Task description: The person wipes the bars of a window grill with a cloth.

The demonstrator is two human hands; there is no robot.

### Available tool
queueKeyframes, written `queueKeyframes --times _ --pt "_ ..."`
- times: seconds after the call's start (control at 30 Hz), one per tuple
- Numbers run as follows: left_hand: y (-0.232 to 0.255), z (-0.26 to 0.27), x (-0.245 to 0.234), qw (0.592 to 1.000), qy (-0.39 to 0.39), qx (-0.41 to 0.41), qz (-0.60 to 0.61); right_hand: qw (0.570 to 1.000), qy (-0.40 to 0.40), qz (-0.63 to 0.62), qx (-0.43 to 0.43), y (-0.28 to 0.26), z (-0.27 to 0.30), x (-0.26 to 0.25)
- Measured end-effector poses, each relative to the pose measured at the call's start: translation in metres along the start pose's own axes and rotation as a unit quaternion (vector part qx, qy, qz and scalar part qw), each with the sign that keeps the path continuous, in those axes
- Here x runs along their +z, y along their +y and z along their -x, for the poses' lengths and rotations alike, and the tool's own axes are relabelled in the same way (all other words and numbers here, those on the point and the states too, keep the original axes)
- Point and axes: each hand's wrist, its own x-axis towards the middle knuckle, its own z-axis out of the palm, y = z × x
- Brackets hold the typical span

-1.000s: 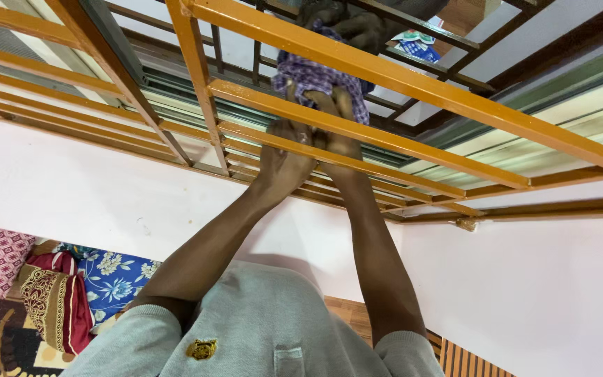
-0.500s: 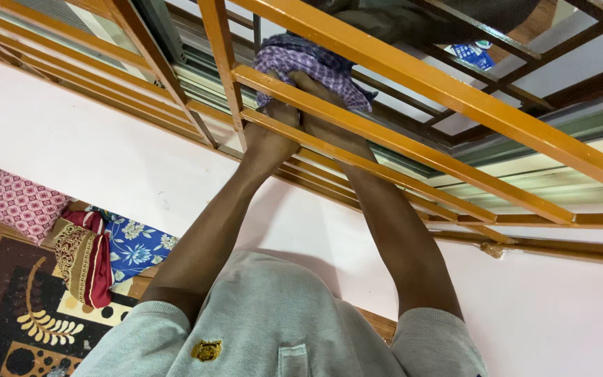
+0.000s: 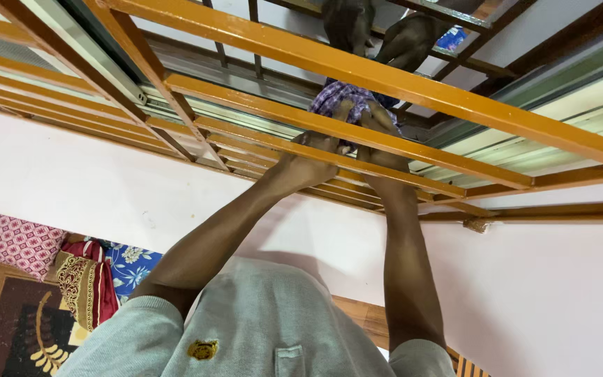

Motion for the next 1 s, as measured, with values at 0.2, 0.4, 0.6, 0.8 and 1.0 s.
queueKeyframes --times 0.2,0.4,0.6,0.8,1.0 --pt "0.020 -0.003 -0.036 0.974 0.112 0.181 -0.073 0.986 0.078 -0.143 -0.048 0.002 -0.005 0.007" --pt "0.019 0.004 -0.071 0.974 0.138 0.146 -0.107 0.993 -0.026 -0.117 0.020 0.003 -0.043 0.031" --pt "-0.007 0.022 -0.082 0.966 0.174 0.081 -0.172 0.974 -0.155 -0.168 -0.001 -0.008 -0.078 0.034" --pt "-0.039 0.020 -0.063 0.903 0.270 0.116 -0.313 0.966 -0.190 -0.172 -0.021 -0.015 -0.106 0.045" --pt "-0.044 0.016 -0.077 0.949 0.210 0.000 -0.236 0.968 -0.181 -0.172 -0.035 -0.031 -0.118 0.049"
